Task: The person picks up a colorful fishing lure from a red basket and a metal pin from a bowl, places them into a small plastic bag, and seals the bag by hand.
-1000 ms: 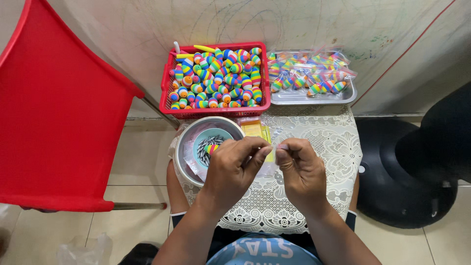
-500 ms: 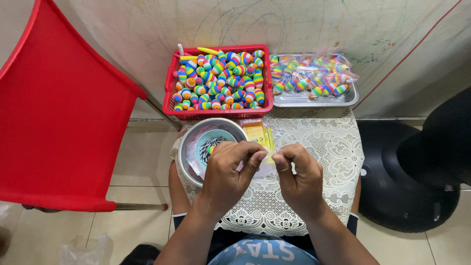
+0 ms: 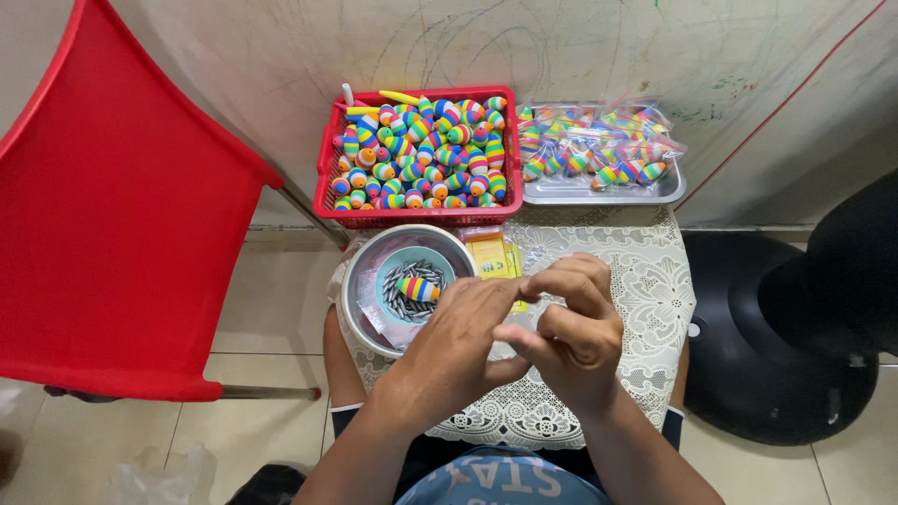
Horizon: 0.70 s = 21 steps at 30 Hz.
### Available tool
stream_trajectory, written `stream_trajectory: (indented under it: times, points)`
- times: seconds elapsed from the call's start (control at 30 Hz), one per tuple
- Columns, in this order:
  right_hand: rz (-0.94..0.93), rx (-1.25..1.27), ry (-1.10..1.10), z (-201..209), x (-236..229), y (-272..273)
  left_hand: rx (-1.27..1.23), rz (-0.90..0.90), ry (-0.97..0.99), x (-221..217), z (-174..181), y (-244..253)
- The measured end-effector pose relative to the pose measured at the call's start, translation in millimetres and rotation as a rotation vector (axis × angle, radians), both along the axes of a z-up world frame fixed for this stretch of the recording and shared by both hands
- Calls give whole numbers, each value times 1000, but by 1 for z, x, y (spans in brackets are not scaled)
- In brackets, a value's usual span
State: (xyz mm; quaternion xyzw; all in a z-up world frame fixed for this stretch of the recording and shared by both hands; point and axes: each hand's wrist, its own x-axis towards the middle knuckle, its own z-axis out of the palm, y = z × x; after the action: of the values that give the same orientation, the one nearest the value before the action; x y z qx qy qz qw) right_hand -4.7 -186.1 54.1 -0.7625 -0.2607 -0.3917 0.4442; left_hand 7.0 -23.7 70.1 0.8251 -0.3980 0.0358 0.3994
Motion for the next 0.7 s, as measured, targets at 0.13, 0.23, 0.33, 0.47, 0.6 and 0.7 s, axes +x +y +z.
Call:
stream_trajectory:
  times: [0.13,0.23,0.33,0.47,0.6,0.7]
  points:
    - [-5,-18,-50,-3,0,-5,-22,-49,104,1,-16,-7]
    - [-44,-7,-4,-17,-4,-10,-75,11,54,0,-25,-10]
    - [6,204,79,-27,-14,-11,-91,159,-16,1,-29,-11]
    - [12,145,82,-30,-32,-10,-94,235,-140,2,-32,-13]
    - [-84,-6,257,-31,-37,-8,-62,284,-225,1,-31,-17]
    - [-70,-75,297,-23,-33,-16,5,231,-192,-1,-29,-8]
